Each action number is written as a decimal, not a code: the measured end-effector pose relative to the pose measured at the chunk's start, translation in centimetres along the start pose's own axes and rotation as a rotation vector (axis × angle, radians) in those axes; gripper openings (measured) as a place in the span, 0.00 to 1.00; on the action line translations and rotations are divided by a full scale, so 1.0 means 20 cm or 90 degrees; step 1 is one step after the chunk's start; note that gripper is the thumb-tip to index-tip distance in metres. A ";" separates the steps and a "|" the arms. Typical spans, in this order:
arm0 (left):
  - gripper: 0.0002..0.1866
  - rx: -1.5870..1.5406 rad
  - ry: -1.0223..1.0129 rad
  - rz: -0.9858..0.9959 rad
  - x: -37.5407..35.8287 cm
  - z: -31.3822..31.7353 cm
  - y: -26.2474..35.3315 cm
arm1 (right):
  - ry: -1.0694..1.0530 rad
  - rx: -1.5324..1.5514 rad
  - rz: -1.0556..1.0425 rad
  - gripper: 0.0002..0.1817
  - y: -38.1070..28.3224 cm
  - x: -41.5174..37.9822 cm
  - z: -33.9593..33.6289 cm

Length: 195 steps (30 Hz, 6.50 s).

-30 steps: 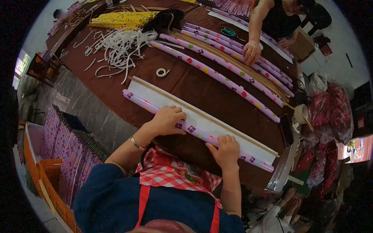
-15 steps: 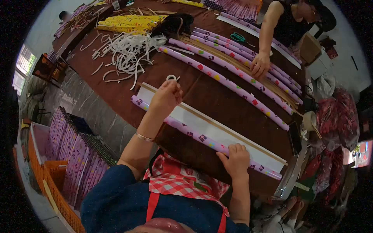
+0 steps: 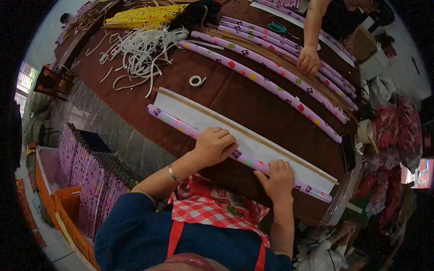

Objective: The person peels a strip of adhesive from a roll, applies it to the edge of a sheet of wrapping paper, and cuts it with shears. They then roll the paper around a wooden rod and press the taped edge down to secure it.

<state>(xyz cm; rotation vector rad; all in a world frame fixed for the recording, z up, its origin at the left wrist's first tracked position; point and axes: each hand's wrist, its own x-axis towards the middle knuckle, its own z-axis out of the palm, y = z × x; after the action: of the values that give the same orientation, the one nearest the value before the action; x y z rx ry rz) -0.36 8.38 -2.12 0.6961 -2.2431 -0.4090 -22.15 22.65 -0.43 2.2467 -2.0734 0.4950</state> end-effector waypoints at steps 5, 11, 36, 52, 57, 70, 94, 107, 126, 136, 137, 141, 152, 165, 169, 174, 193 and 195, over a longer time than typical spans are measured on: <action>0.08 0.033 0.036 0.005 0.00 0.01 0.00 | 0.013 0.011 -0.005 0.24 0.01 0.00 0.01; 0.09 0.036 0.059 0.026 -0.01 0.01 0.00 | 0.044 0.006 -0.008 0.24 0.00 0.00 0.02; 0.09 0.034 0.032 -0.020 0.00 0.01 0.01 | 0.027 -0.004 -0.016 0.23 0.01 -0.01 0.02; 0.06 0.028 -0.120 -0.044 0.04 -0.04 0.01 | 0.104 0.048 0.063 0.22 -0.02 -0.04 0.05; 0.07 0.033 -0.137 -0.061 0.04 -0.04 0.00 | 0.137 0.052 0.047 0.22 -0.01 -0.05 0.07; 0.09 0.053 -0.107 0.058 -0.03 -0.04 0.11 | 0.152 0.077 0.012 0.19 0.03 -0.01 0.07; 0.15 0.087 -0.126 -0.016 0.21 0.06 -0.05 | 0.190 0.007 0.064 0.15 0.12 0.17 0.09; 0.15 0.050 -0.113 -0.031 0.35 0.14 -0.11 | 0.182 0.039 0.064 0.15 0.24 0.31 0.08; 0.12 0.115 -0.135 0.022 0.49 0.27 -0.22 | 0.116 0.095 -0.061 0.14 0.14 0.33 0.07; 0.11 0.116 -0.087 0.030 0.28 0.15 -0.13 | 0.065 0.064 -0.043 0.15 0.20 0.39 0.09; 0.11 0.117 -0.085 0.028 0.28 0.16 -0.14 | 0.064 0.059 -0.046 0.15 0.20 0.39 0.09; 0.12 0.161 -0.078 0.024 0.36 0.20 -0.16 | 0.101 0.037 -0.041 0.14 0.22 0.40 0.11; 0.16 0.098 -0.089 0.007 0.49 0.25 -0.24 | 0.108 -0.045 -0.029 0.18 0.25 0.37 0.11; 0.16 0.104 -0.162 0.013 0.18 0.22 0.13 | 0.033 0.026 -0.027 0.17 0.18 0.12 0.01; 0.19 0.094 -0.120 0.066 0.15 0.14 0.02 | 0.042 0.020 -0.030 0.16 0.18 0.13 0.02; 0.16 0.214 -0.040 -0.027 0.11 -0.09 -0.29 | 0.033 0.026 -0.010 0.17 0.19 0.15 0.03; 0.07 0.150 -0.015 -0.131 -0.02 -0.39 -0.60 | 0.025 0.038 -0.019 0.22 0.18 0.17 0.01; 0.10 0.116 -0.047 -0.110 -0.01 -0.42 -0.61 | 0.023 0.032 -0.020 0.23 0.19 0.17 0.02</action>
<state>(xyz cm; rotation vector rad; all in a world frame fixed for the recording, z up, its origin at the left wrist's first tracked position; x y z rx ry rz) 10.26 -1.93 -2.44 0.9899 -2.3176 -0.3206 -25.52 18.81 -0.55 2.2758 -2.0284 0.5861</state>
